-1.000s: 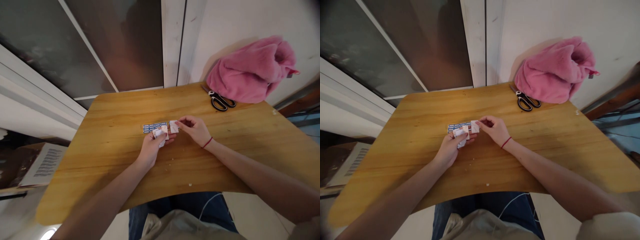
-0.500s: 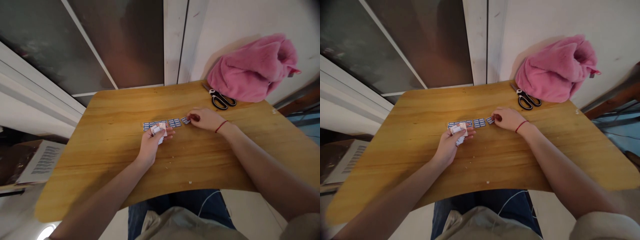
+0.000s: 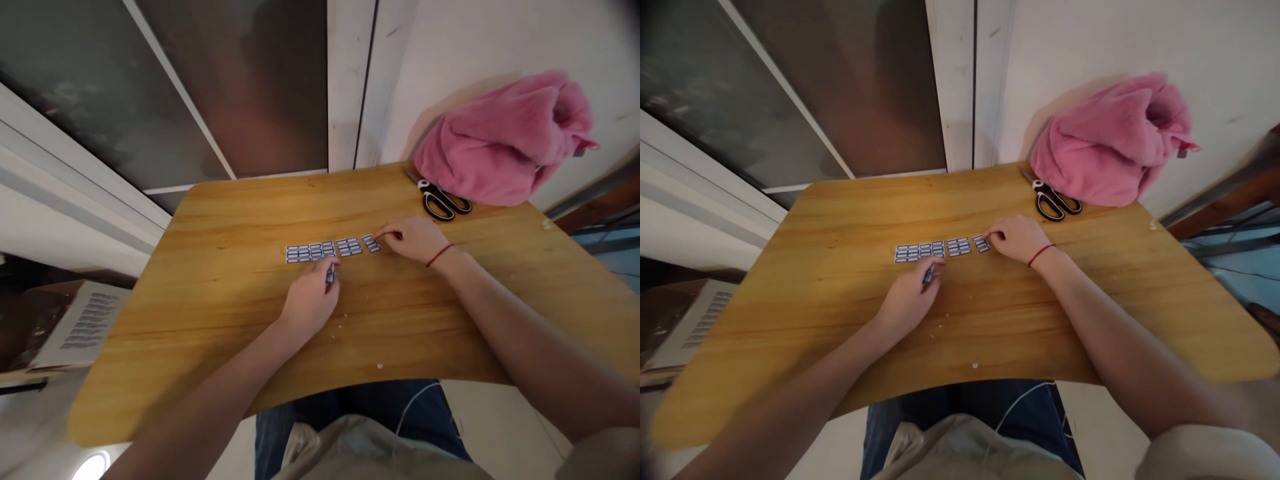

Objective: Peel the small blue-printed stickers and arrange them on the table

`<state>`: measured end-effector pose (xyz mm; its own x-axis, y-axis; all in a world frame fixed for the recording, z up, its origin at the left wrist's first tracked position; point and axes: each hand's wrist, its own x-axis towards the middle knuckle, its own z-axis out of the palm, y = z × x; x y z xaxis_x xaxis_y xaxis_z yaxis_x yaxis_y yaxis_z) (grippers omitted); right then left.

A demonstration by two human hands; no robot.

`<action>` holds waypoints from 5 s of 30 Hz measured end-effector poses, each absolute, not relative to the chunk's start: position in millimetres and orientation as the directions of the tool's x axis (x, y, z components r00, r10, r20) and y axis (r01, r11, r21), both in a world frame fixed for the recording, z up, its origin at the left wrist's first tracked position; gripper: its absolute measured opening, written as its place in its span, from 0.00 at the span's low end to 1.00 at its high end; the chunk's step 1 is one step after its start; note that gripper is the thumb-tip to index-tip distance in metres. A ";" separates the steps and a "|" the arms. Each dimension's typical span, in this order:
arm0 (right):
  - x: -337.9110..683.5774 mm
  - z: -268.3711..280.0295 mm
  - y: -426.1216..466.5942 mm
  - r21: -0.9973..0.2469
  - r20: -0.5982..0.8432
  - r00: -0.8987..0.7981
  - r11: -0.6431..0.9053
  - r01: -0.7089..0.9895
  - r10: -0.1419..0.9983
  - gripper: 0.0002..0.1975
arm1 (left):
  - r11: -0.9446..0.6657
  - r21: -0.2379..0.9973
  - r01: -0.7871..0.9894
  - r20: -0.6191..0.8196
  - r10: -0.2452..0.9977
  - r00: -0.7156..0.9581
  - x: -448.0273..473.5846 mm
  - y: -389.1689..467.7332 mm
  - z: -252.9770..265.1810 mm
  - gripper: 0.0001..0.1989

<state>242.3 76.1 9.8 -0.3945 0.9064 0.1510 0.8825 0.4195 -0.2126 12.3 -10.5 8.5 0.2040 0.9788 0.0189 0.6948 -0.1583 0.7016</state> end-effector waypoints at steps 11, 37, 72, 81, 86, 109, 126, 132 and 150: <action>234.9 -2.0 75.4 -0.098 0.198 -0.394 0.418 0.903 0.898 0.19 | -0.283 0.112 0.953 0.074 0.958 0.276 13.2 -10.3 0.8 0.25; 172.9 -11.6 44.6 -0.060 0.247 -0.518 0.546 0.836 0.819 0.20 | -0.186 -0.053 0.981 0.059 0.980 0.189 9.9 -10.7 6.2 0.25; 171.9 -10.1 36.2 -0.107 0.257 -0.576 0.615 0.781 0.776 0.20 | -0.190 -0.058 0.980 0.075 0.978 0.194 4.9 -5.8 6.1 0.23; 171.1 -13.1 35.6 -0.072 0.268 -0.605 0.642 0.764 0.750 0.21 | -0.125 -0.087 0.988 0.087 0.987 0.133 4.1 -5.7 9.2 0.24; 171.1 -12.0 34.6 -0.077 0.235 -0.590 0.620 0.781 0.772 0.20 | -0.106 -0.110 0.988 0.045 0.993 0.112 4.7 -7.2 11.0 0.24; 171.7 -15.8 35.7 -0.081 0.226 -0.620 0.649 0.756 0.751 0.21 | -0.155 -0.028 0.987 0.037 0.987 0.156 6.5 -3.3 4.7 0.24; 172.2 -14.4 37.0 -0.110 0.216 -0.588 0.618 0.778 0.779 0.22 | -0.115 -0.041 0.993 0.038 0.992 0.117 6.4 -6.4 9.1 0.24; 172.7 -15.9 37.0 -0.108 0.213 -0.582 0.611 0.784 0.785 0.22 | -0.097 -0.045 0.994 0.035 0.994 0.099 6.8 -5.2 7.9 0.24; 170.4 -13.7 38.2 -0.094 0.222 -0.568 0.598 0.796 0.792 0.22 | -0.016 -0.133 0.991 0.133 0.991 0.033 -4.8 0.5 17.1 0.22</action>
<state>170.4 38.2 -13.7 -0.5684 0.7921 0.2223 0.7961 0.5977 -0.0945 -4.8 0.5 17.1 0.0334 0.9906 0.1328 0.9910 -0.0155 -0.1331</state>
